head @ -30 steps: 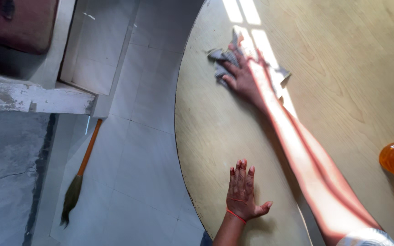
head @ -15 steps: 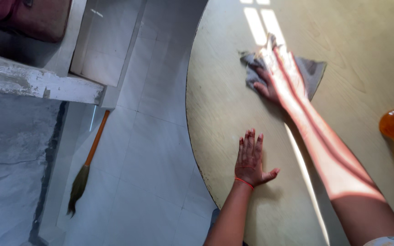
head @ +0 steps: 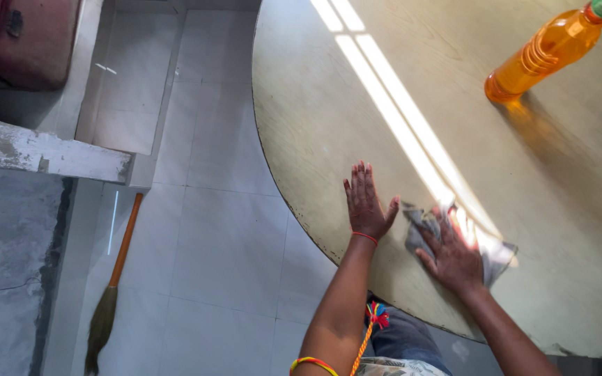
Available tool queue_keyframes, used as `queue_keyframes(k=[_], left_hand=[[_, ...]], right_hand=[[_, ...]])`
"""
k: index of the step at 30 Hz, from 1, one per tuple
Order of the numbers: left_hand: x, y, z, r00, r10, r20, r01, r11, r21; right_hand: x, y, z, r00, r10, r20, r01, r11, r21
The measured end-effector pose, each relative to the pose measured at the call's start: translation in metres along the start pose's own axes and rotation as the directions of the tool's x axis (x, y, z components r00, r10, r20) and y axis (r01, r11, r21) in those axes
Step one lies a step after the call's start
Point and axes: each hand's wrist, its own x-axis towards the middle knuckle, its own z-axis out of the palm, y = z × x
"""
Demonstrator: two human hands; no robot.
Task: The person wipes a round wooden table with a gray cloth, moving in circular and sweeping motions. They occasionally reposition an orange spray bottle on the table while continuing to wipe different areas.
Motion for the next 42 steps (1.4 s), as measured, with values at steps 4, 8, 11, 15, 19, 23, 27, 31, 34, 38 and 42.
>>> queue_keyframes(k=[4,8,11,15,19,23,27,31,34,38,42], left_hand=[[-0.041,0.031,0.014,0.998,0.015,0.057,-0.013,0.999,-0.035],[-0.06,0.037,0.022,0.994,-0.001,0.111,-0.008,0.997,0.083],[-0.051,0.042,0.019,0.989,-0.002,0.145,-0.014,0.993,0.113],[-0.047,0.047,0.019,0.985,-0.004,0.172,-0.014,0.994,0.104],[-0.044,0.048,0.018,0.979,-0.024,0.202,-0.001,0.993,0.121],[-0.043,0.046,0.02,0.981,-0.05,0.185,0.028,0.993,0.118],[-0.047,0.044,0.021,0.992,-0.03,0.124,0.011,0.988,0.153],[-0.055,0.046,0.029,0.994,-0.078,0.079,0.061,0.979,0.194],[-0.059,0.041,0.037,0.998,-0.058,-0.009,0.058,0.969,0.24],[-0.065,0.038,0.037,0.992,-0.042,-0.115,0.071,0.961,0.267],[-0.09,0.068,0.03,0.927,-0.187,-0.324,0.215,0.975,0.054]], right_hand=[[-0.06,0.014,0.013,0.944,-0.318,-0.083,0.327,0.936,0.129],[-0.042,0.066,0.007,0.961,0.145,0.235,-0.154,0.988,0.022],[0.005,0.082,-0.006,0.952,0.224,-0.207,-0.197,0.97,0.144],[0.082,0.064,-0.008,0.999,-0.034,-0.036,0.037,0.995,0.095],[0.167,0.069,-0.012,0.997,-0.068,-0.039,0.07,0.996,0.053],[0.258,0.078,-0.006,0.994,-0.076,-0.083,0.086,0.988,0.128],[0.346,0.078,0.008,0.964,-0.185,-0.19,0.197,0.979,0.045],[0.384,0.03,0.014,0.912,-0.328,-0.248,0.351,0.935,0.054],[0.351,-0.017,0.009,0.87,-0.492,0.01,0.492,0.87,0.02],[0.257,-0.055,0.006,0.616,-0.749,0.244,0.78,0.623,-0.057],[0.138,-0.033,0.015,0.458,-0.886,0.071,0.888,0.46,0.007]])
